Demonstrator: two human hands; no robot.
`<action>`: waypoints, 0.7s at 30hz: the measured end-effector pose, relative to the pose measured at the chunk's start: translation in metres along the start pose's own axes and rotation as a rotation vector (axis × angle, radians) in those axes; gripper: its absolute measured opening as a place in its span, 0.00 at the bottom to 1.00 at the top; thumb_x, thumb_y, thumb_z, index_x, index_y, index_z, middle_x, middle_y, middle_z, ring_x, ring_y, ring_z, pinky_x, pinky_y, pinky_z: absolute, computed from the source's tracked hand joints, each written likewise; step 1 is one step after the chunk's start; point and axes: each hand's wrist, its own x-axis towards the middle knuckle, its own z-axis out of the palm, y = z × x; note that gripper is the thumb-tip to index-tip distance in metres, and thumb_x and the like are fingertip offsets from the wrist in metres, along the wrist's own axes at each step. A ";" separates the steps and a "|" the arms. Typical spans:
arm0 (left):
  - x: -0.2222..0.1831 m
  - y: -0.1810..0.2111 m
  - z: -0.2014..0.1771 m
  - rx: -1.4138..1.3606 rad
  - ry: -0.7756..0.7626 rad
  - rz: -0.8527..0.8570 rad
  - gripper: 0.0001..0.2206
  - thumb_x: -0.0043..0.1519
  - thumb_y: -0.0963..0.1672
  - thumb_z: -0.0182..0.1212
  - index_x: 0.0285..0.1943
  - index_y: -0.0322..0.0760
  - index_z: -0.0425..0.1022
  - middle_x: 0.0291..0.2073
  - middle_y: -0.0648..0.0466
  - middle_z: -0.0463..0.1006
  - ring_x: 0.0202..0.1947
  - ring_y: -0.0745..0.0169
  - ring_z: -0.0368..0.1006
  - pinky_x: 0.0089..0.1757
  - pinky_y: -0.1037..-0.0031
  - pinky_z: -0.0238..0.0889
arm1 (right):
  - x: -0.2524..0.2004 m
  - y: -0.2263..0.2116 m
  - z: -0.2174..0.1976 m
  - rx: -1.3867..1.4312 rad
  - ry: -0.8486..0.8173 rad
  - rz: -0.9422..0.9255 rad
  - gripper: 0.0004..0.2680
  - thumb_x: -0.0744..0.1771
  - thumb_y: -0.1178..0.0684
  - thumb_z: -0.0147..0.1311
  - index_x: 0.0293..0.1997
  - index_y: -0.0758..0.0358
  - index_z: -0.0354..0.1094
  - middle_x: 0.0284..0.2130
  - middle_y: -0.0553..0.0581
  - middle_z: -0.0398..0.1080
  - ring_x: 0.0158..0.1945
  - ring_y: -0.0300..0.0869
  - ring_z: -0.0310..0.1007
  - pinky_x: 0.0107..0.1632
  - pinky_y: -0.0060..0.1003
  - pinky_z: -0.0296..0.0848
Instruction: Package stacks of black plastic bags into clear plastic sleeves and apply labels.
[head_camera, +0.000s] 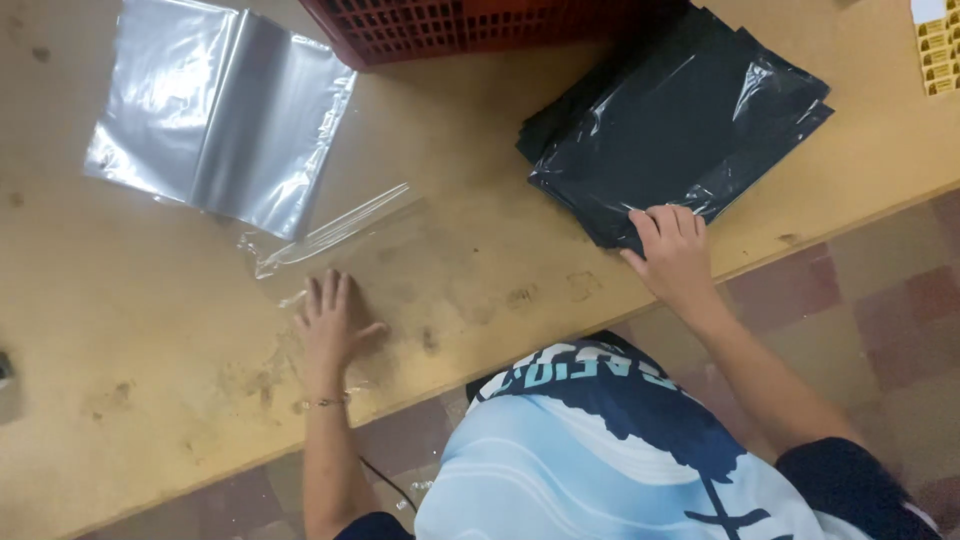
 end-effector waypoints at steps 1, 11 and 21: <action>0.003 -0.017 0.002 0.005 -0.004 -0.010 0.49 0.51 0.55 0.74 0.81 0.46 0.51 0.81 0.51 0.47 0.80 0.40 0.35 0.65 0.32 0.41 | 0.002 0.005 -0.001 0.011 -0.002 -0.002 0.21 0.61 0.40 0.66 0.56 0.55 0.72 0.44 0.56 0.69 0.50 0.52 0.69 0.50 0.47 0.68; 0.074 -0.066 0.072 0.328 0.229 -0.202 0.19 0.61 0.53 0.63 0.60 0.49 0.79 0.48 0.57 0.83 0.48 0.51 0.79 0.42 0.53 0.72 | 0.036 0.057 -0.034 0.441 0.120 0.029 0.06 0.66 0.55 0.63 0.46 0.52 0.78 0.36 0.48 0.77 0.43 0.44 0.78 0.48 0.35 0.76; 0.197 0.208 0.183 -1.565 -0.526 0.152 0.47 0.62 0.70 0.52 0.79 0.37 0.56 0.70 0.33 0.61 0.66 0.32 0.62 0.63 0.39 0.53 | 0.001 0.000 -0.094 0.751 0.080 -0.528 0.10 0.72 0.52 0.43 0.43 0.58 0.74 0.33 0.53 0.75 0.37 0.45 0.77 0.39 0.36 0.76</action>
